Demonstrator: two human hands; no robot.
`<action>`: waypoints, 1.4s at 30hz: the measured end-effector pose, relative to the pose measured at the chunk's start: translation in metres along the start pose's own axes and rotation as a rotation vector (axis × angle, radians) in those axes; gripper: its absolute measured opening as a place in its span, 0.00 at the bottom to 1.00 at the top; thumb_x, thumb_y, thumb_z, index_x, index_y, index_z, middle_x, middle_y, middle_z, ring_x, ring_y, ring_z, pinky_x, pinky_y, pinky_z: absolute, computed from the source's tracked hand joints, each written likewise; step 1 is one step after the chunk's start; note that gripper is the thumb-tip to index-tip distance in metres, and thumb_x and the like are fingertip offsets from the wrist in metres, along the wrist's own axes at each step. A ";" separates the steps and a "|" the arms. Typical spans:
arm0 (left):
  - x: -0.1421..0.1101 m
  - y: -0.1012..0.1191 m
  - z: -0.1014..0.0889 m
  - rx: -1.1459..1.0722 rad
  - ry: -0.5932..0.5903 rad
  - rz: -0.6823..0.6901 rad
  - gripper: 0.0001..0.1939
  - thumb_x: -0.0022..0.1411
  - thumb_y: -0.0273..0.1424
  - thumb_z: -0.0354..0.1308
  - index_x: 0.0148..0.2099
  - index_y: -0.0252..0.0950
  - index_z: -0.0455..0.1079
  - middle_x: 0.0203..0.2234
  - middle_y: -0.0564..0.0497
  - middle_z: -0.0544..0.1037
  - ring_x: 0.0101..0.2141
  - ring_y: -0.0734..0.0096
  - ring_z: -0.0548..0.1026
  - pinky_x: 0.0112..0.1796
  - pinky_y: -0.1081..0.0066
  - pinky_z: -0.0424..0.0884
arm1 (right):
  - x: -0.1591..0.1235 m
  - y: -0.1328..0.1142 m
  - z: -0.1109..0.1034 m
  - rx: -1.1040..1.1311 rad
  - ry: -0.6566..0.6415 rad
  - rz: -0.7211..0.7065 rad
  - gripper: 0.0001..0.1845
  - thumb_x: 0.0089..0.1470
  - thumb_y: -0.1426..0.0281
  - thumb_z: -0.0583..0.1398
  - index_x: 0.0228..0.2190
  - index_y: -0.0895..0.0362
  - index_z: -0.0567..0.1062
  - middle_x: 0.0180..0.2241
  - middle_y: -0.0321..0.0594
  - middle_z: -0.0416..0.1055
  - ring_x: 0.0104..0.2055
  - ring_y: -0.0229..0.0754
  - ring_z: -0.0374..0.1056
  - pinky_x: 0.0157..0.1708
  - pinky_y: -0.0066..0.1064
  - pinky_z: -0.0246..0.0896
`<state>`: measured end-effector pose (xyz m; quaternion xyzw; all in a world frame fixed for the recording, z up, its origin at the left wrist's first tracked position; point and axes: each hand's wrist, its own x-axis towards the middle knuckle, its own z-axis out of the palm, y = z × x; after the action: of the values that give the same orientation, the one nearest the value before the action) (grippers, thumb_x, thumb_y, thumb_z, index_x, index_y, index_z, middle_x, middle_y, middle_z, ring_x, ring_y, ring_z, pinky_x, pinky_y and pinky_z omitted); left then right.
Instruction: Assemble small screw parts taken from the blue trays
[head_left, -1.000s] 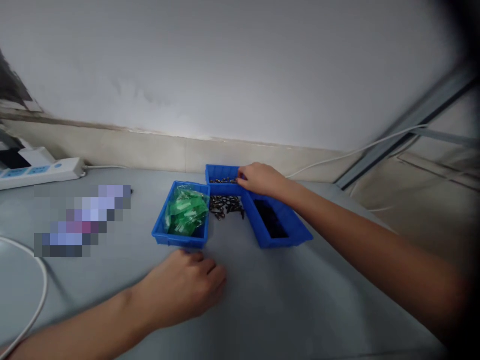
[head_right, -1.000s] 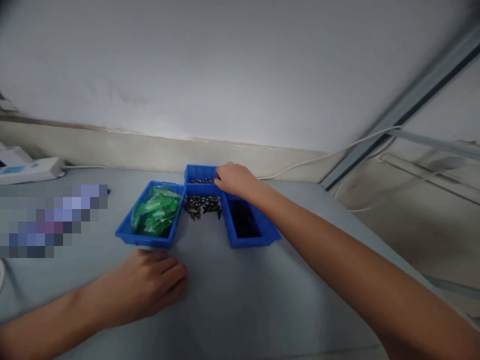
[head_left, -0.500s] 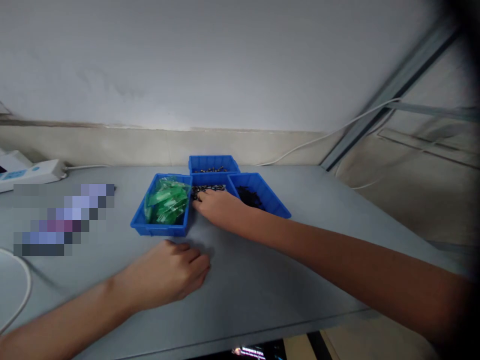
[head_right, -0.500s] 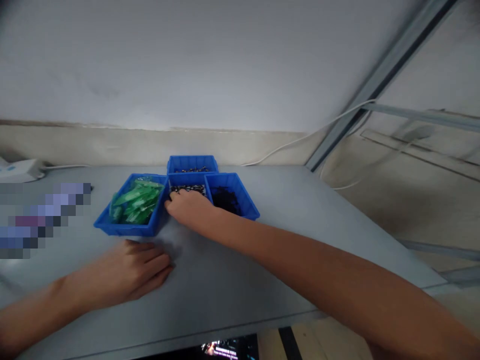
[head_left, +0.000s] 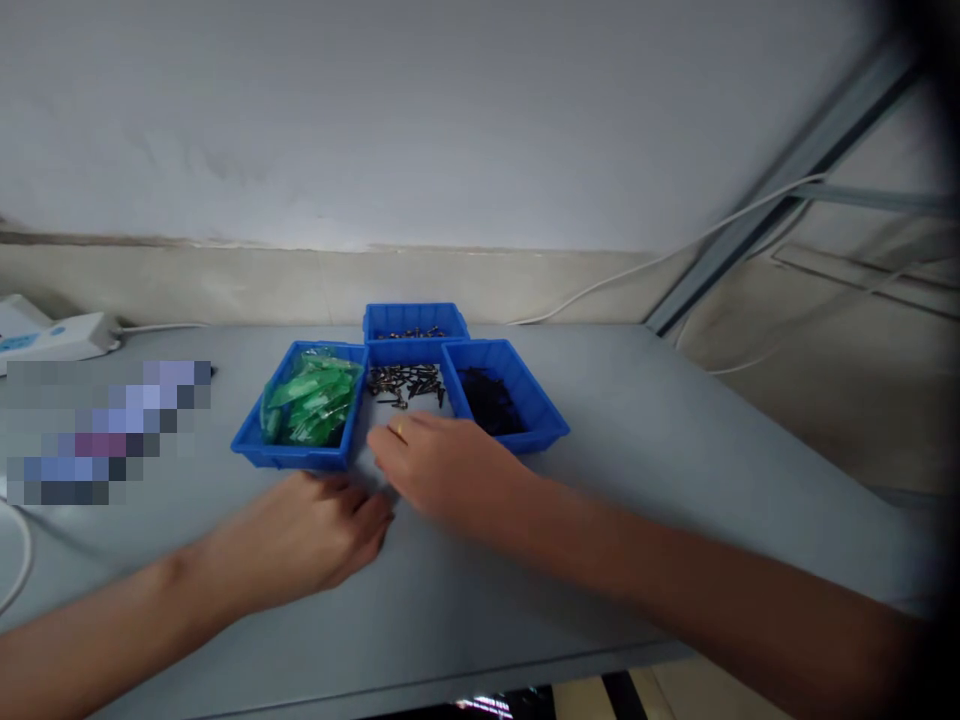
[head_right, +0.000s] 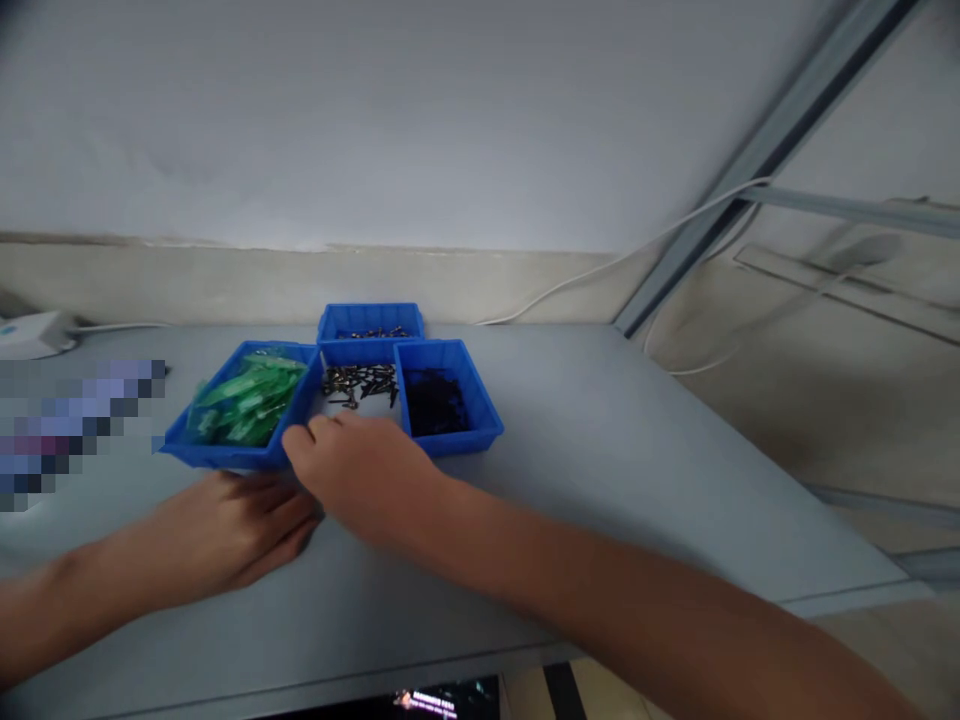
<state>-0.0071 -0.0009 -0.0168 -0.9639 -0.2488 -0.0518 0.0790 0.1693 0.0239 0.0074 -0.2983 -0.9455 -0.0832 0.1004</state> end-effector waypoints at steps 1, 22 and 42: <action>-0.001 -0.001 0.000 0.011 0.006 -0.034 0.13 0.63 0.28 0.42 0.31 0.33 0.66 0.20 0.51 0.70 0.23 0.72 0.69 0.26 0.73 0.64 | -0.006 -0.003 0.001 0.046 -0.018 -0.013 0.08 0.53 0.80 0.49 0.32 0.59 0.64 0.29 0.40 0.67 0.29 0.39 0.62 0.26 0.31 0.52; -0.006 -0.005 0.002 -0.080 -0.004 -0.142 0.11 0.64 0.26 0.42 0.32 0.35 0.62 0.22 0.53 0.69 0.21 0.71 0.68 0.23 0.71 0.61 | -0.018 -0.005 0.014 0.491 -0.161 0.160 0.11 0.59 0.68 0.48 0.30 0.59 0.65 0.28 0.38 0.67 0.29 0.36 0.63 0.29 0.28 0.53; 0.002 -0.004 -0.002 -0.102 -0.020 -0.184 0.15 0.65 0.30 0.39 0.30 0.34 0.63 0.20 0.53 0.72 0.20 0.74 0.70 0.21 0.73 0.59 | -0.026 -0.004 0.009 0.437 -0.116 0.189 0.10 0.57 0.66 0.50 0.31 0.59 0.66 0.27 0.38 0.69 0.28 0.37 0.64 0.27 0.28 0.51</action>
<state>-0.0072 0.0032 -0.0141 -0.9402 -0.3343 -0.0616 0.0223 0.1868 0.0084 -0.0080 -0.3609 -0.9131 0.1503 0.1156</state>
